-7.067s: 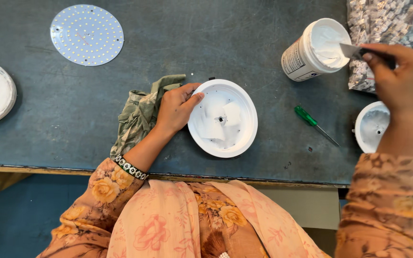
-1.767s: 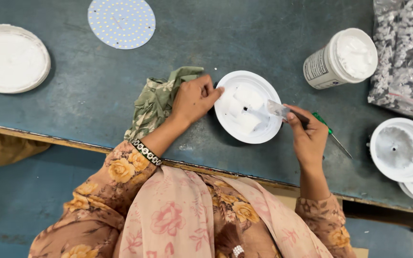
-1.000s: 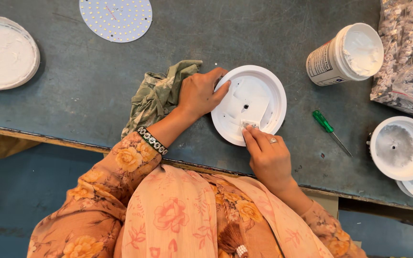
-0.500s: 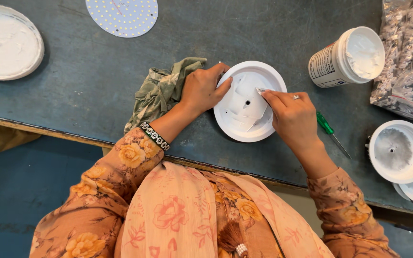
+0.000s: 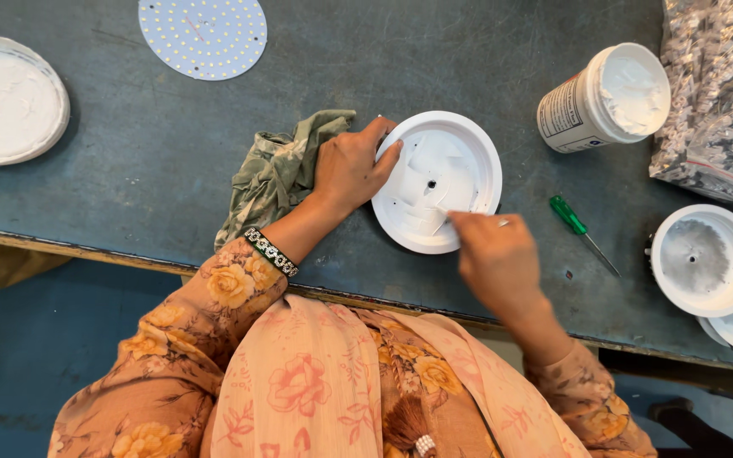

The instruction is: The person applies a white paste-like substance from a tub onto the interior of white plastic lamp housings and the back of circular LED modules using a small spatula. The person works one item at a time, spreading the compound evenly across surfaces.

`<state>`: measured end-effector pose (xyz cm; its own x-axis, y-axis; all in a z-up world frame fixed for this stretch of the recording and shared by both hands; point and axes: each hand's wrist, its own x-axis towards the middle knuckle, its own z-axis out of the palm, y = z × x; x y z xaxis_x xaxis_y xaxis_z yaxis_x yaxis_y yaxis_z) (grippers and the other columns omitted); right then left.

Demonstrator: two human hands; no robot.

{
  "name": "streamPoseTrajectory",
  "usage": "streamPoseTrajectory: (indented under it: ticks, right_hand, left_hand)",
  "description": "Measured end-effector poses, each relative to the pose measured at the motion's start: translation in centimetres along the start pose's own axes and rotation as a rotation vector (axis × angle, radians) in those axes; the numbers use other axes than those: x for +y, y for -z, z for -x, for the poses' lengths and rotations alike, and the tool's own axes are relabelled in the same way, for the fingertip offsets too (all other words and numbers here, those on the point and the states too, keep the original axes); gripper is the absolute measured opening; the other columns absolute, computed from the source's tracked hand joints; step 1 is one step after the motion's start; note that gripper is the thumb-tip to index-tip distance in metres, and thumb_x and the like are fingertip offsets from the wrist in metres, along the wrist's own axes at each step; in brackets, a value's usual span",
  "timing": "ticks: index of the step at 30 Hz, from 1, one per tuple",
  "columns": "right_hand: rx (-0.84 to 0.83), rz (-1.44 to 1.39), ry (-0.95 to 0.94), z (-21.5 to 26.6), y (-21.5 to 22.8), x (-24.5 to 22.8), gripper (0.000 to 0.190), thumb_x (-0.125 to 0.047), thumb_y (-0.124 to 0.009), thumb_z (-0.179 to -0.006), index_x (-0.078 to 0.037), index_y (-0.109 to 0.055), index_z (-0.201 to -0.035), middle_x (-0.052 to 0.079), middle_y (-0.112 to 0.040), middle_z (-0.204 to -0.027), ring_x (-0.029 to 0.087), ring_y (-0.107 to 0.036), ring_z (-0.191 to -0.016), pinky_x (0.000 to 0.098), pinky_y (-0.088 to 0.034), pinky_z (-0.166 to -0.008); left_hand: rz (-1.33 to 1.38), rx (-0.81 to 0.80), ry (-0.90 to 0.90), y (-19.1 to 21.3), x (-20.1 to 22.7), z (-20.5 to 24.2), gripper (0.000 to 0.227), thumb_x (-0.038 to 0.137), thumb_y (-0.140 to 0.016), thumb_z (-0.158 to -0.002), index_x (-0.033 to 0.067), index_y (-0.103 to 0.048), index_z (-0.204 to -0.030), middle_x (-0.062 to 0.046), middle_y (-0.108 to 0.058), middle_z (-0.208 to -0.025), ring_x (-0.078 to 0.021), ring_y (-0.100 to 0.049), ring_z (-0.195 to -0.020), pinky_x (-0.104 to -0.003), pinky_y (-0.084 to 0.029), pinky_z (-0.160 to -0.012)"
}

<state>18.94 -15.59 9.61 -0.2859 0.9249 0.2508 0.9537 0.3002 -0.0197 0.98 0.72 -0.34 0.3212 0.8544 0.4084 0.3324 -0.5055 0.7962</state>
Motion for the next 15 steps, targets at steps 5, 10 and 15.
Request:
streamPoseTrajectory:
  ticks: [5, 10, 15]
  right_hand:
    - [0.149, -0.575, -0.653, -0.2, -0.5, 3.9, 0.021, -0.007, -0.072, -0.1, -0.001, -0.077, -0.12, 0.009, -0.074, -0.088, 0.013, -0.057, -0.073, 0.0283, -0.046, -0.068]
    - [0.36, -0.917, -0.6, 0.2, -2.4, 6.5, 0.017, -0.005, -0.067, -0.104, -0.003, -0.075, -0.119, 0.003, -0.077, -0.105, 0.006, -0.068, -0.095, 0.0223, -0.054, -0.09]
    - [0.281, -0.643, -0.492, 0.4, -2.2, 7.1, 0.023, 0.001, -0.069, -0.1, -0.005, -0.076, -0.121, 0.008, -0.076, -0.103, 0.013, -0.067, -0.089, 0.0274, -0.053, -0.082]
  left_hand:
    - [0.02, -0.027, 0.111, 0.5, 0.4, -0.1, 0.027, 0.027, -0.066, -0.1, 0.0026, -0.059, -0.11, -0.01, -0.07, -0.069, -0.0305, -0.07, -0.06, -0.043, -0.052, -0.055]
    - [-0.095, -0.163, 0.099, 1.7, 1.1, 0.5, 0.035, 0.04, -0.076, -0.089, 0.0082, -0.062, -0.09, -0.008, -0.071, -0.067, -0.0285, -0.07, -0.061, -0.041, -0.052, -0.056]
    - [0.051, -0.216, 0.136, 0.4, 1.6, -0.5, 0.036, 0.038, -0.072, -0.091, 0.0068, -0.064, -0.107, -0.003, -0.065, -0.06, -0.0202, -0.065, -0.051, -0.036, -0.048, -0.049]
